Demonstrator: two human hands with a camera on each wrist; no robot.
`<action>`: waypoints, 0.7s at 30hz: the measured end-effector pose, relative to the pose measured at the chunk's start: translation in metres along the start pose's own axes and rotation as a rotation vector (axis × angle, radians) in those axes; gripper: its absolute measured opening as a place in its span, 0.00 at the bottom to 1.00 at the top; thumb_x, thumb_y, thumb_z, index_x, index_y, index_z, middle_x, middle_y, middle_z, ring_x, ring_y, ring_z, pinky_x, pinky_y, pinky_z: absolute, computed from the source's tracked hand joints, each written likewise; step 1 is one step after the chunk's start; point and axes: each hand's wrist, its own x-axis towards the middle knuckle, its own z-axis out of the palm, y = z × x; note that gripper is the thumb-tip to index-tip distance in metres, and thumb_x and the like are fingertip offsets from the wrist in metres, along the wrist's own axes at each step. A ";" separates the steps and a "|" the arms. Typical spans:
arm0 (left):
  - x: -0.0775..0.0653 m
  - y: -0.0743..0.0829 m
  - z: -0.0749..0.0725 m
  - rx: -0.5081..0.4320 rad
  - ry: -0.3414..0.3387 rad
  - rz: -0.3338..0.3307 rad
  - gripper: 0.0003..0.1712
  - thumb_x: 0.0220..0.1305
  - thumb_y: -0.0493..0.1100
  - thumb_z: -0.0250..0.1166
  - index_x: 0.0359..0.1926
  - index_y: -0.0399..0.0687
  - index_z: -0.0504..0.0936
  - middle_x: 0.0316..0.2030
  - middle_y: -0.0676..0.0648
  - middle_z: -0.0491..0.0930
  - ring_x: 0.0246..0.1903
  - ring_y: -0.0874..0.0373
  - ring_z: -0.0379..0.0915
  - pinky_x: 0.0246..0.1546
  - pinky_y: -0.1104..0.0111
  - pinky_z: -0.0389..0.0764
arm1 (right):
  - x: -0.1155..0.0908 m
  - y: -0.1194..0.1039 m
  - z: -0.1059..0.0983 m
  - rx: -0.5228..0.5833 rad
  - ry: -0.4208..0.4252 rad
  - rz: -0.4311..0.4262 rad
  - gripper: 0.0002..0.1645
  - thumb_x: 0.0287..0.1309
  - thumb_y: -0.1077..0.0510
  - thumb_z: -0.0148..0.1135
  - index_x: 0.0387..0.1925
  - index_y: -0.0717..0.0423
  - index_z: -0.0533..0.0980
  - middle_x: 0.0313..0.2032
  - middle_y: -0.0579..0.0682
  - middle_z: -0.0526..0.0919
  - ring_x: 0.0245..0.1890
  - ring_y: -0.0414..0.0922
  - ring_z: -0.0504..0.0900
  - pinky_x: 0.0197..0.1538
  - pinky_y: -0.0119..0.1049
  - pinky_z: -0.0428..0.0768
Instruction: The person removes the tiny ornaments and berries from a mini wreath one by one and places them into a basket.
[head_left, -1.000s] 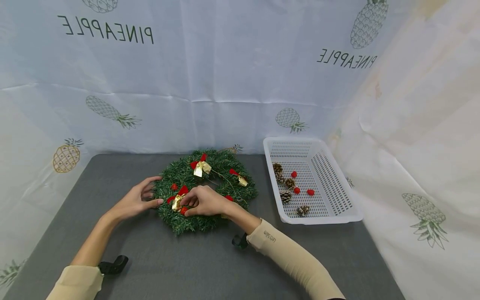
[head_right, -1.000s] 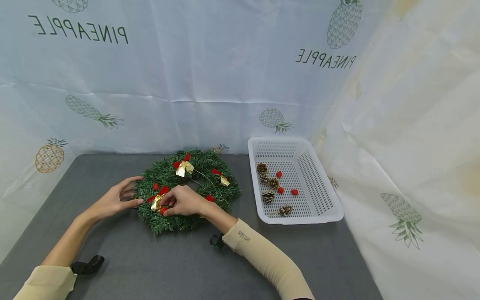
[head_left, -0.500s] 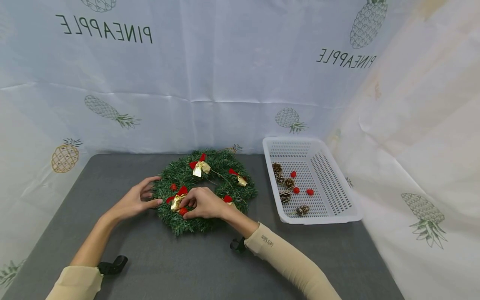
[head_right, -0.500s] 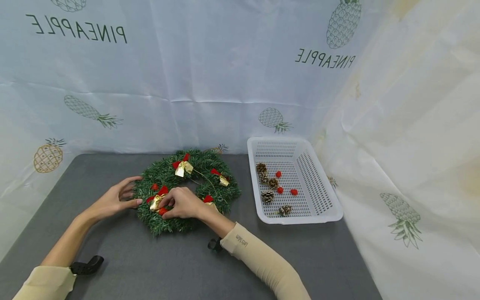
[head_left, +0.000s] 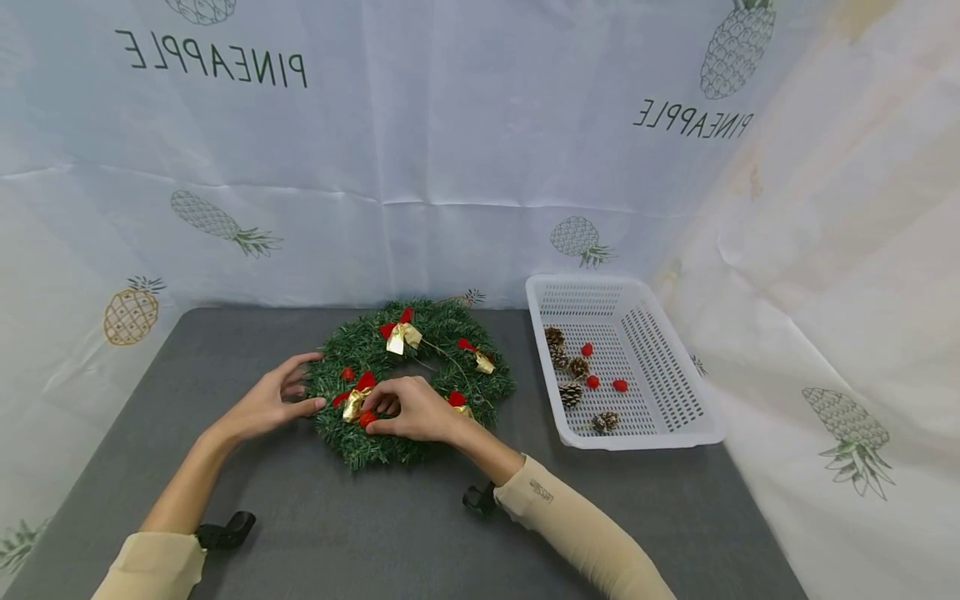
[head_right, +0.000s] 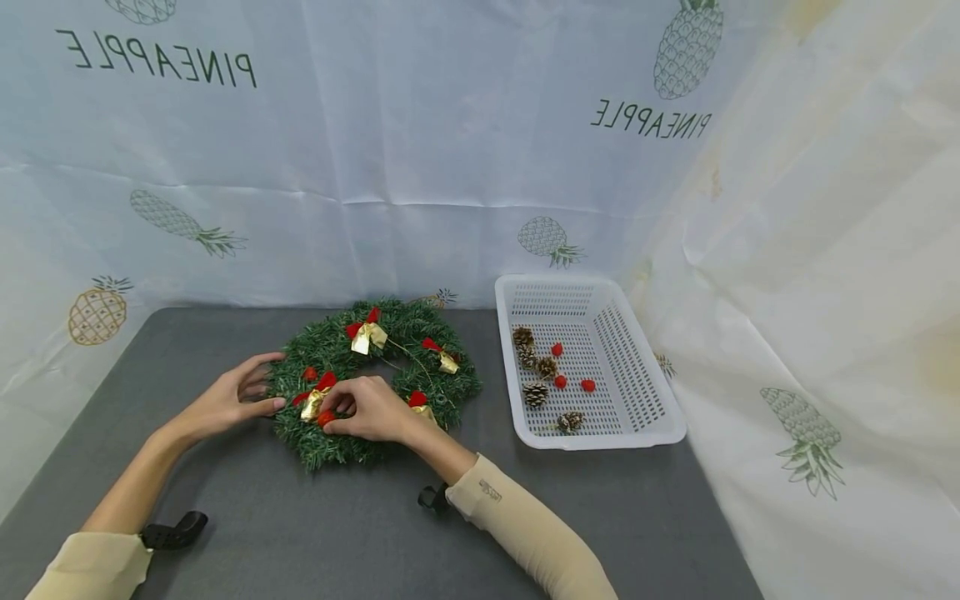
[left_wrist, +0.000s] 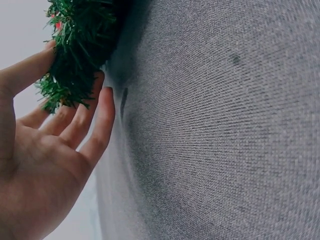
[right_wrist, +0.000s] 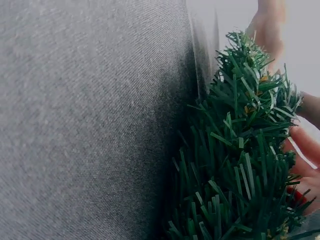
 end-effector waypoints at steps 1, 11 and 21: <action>0.000 0.000 0.000 0.000 0.001 0.001 0.45 0.64 0.52 0.65 0.75 0.53 0.51 0.73 0.30 0.51 0.65 0.24 0.58 0.57 0.34 0.70 | -0.001 0.000 0.000 0.005 0.008 -0.003 0.14 0.56 0.50 0.70 0.45 0.45 0.80 0.41 0.40 0.85 0.40 0.33 0.83 0.44 0.17 0.80; 0.000 -0.001 0.000 -0.002 0.002 -0.001 0.45 0.64 0.51 0.65 0.75 0.54 0.52 0.73 0.30 0.52 0.64 0.25 0.59 0.57 0.35 0.70 | -0.012 -0.006 -0.011 0.104 0.073 -0.013 0.16 0.58 0.53 0.68 0.47 0.49 0.78 0.42 0.43 0.85 0.40 0.30 0.82 0.46 0.21 0.82; 0.000 -0.002 0.000 -0.007 0.004 0.011 0.44 0.64 0.50 0.65 0.75 0.54 0.52 0.73 0.30 0.51 0.65 0.25 0.58 0.59 0.35 0.69 | -0.037 -0.023 -0.037 0.062 0.120 -0.048 0.19 0.62 0.50 0.64 0.53 0.49 0.79 0.45 0.40 0.84 0.41 0.30 0.82 0.48 0.28 0.84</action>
